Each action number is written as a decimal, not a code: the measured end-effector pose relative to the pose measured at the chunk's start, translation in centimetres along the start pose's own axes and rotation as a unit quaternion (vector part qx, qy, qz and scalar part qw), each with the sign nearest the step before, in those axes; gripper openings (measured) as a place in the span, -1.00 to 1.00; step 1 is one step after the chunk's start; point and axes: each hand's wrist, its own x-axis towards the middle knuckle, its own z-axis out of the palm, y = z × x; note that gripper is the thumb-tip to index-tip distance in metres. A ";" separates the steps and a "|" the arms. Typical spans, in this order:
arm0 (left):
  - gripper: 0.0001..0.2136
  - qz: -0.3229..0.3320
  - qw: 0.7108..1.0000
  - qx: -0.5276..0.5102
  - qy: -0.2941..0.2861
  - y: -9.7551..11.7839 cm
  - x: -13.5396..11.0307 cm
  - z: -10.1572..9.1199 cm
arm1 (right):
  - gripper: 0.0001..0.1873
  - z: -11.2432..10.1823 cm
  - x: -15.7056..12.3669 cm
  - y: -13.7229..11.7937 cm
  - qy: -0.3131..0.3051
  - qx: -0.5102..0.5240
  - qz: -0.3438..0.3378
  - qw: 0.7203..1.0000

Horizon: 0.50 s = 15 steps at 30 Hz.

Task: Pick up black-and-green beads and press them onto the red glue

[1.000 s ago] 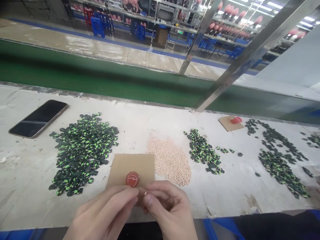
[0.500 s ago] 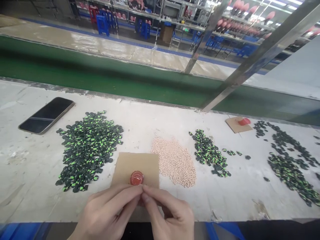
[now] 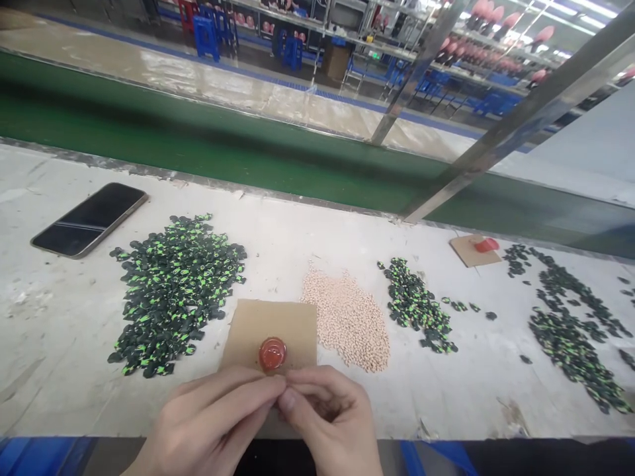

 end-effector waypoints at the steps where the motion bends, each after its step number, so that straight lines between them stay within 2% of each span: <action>1: -0.81 0.002 1.000 -0.015 -0.010 0.0 0.2 -0.3 | -0.71 -0.2 0.1 0.0 -0.012 0.020 0.015 1.000; 5: -0.83 -0.016 0.993 -0.105 -0.048 0.2 1.0 -1.2 | -0.66 -0.7 0.4 -0.2 -0.047 0.055 0.064 0.995; 8: -0.82 -0.030 0.991 -0.124 -0.047 0.3 1.1 -1.2 | -0.67 -0.6 0.3 -0.3 -0.049 0.067 0.068 0.994; 11: -0.84 -0.027 0.995 -0.093 -0.016 0.4 0.7 -0.5 | -0.70 -0.1 0.0 -0.3 -0.033 0.079 0.040 0.996; 15: -0.83 0.025 0.999 0.019 0.028 0.5 0.0 0.3 | -0.74 -0.4 0.1 0.1 -0.035 0.086 0.024 0.995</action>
